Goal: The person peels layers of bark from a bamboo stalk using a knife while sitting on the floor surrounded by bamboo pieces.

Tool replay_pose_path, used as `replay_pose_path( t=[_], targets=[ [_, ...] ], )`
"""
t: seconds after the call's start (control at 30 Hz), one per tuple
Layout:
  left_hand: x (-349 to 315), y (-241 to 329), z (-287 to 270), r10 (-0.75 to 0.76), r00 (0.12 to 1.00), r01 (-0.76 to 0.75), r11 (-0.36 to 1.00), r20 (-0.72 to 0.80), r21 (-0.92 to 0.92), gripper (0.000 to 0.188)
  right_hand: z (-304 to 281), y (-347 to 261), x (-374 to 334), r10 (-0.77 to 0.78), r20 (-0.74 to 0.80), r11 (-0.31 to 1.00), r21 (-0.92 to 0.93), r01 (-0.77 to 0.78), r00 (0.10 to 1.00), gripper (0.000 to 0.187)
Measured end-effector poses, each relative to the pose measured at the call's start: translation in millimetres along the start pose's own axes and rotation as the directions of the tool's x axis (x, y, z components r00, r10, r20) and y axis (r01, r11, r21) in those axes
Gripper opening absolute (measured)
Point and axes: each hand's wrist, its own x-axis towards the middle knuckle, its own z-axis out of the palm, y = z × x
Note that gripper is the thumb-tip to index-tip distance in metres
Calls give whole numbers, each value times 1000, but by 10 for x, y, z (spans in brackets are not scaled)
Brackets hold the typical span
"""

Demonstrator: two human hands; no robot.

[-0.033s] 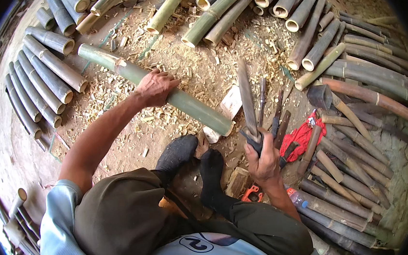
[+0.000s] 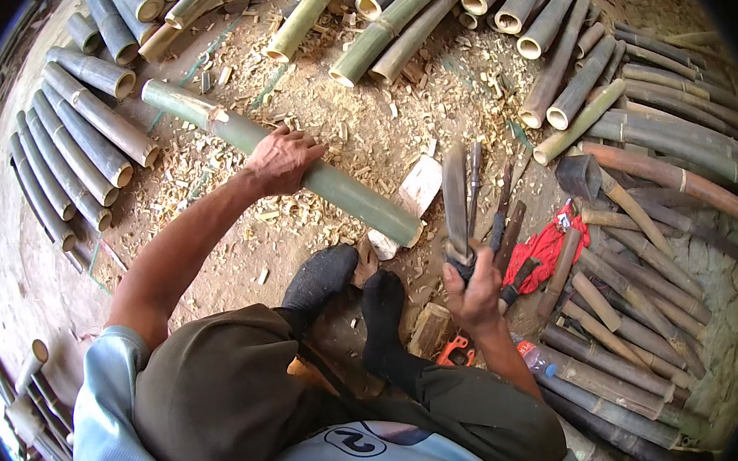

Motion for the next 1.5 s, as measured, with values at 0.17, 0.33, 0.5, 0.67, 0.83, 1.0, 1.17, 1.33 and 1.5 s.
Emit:
replay_pose_path(
  t=[0.17, 0.33, 0.5, 0.67, 0.83, 1.0, 1.17, 1.33, 1.5],
  targets=[
    [7, -19, 17, -11, 998, 15, 998, 65, -61, 26, 219, 358, -10, 378, 321, 863, -462, -205, 869, 32],
    [-101, -18, 50, -13, 998, 11, 999, -60, -30, 29, -8, -183, 189, 124, 105, 988, -108, -113, 987, 27],
    [-20, 39, 128, 20, 995, -29, 996, -103, -82, 28, 225, 638, -108, 582, 374, 751, -589, -300, 722, 33],
    [-167, -1, 180, -1, 975, 8, 1000, -222, 29, 37, -19, 14, 173, 475, 326, 861, -366, -354, 817, 31],
    [-209, 62, 231, 44, 928, -28, 998, -370, 48, 30, 39, 52, 12, 186, 194, 964, -223, -141, 963, 31],
    [-187, -10, 294, 19, 932, 16, 995, -362, 93, 41, 131, 339, 215, 421, 392, 862, -455, -225, 818, 31],
    [-258, 40, 279, -1, 932, 24, 998, -362, 59, 31, -140, -368, 356, 195, 178, 977, -127, -174, 965, 28],
    [-235, 131, 219, -1, 935, 25, 998, -356, 61, 39, 196, 413, 7, 473, 357, 822, -509, -257, 805, 30],
    [-85, 46, -153, -61, 996, 61, 998, -71, 0, 64, -27, 113, 277, 432, 348, 873, -393, -288, 832, 31]
  ],
)
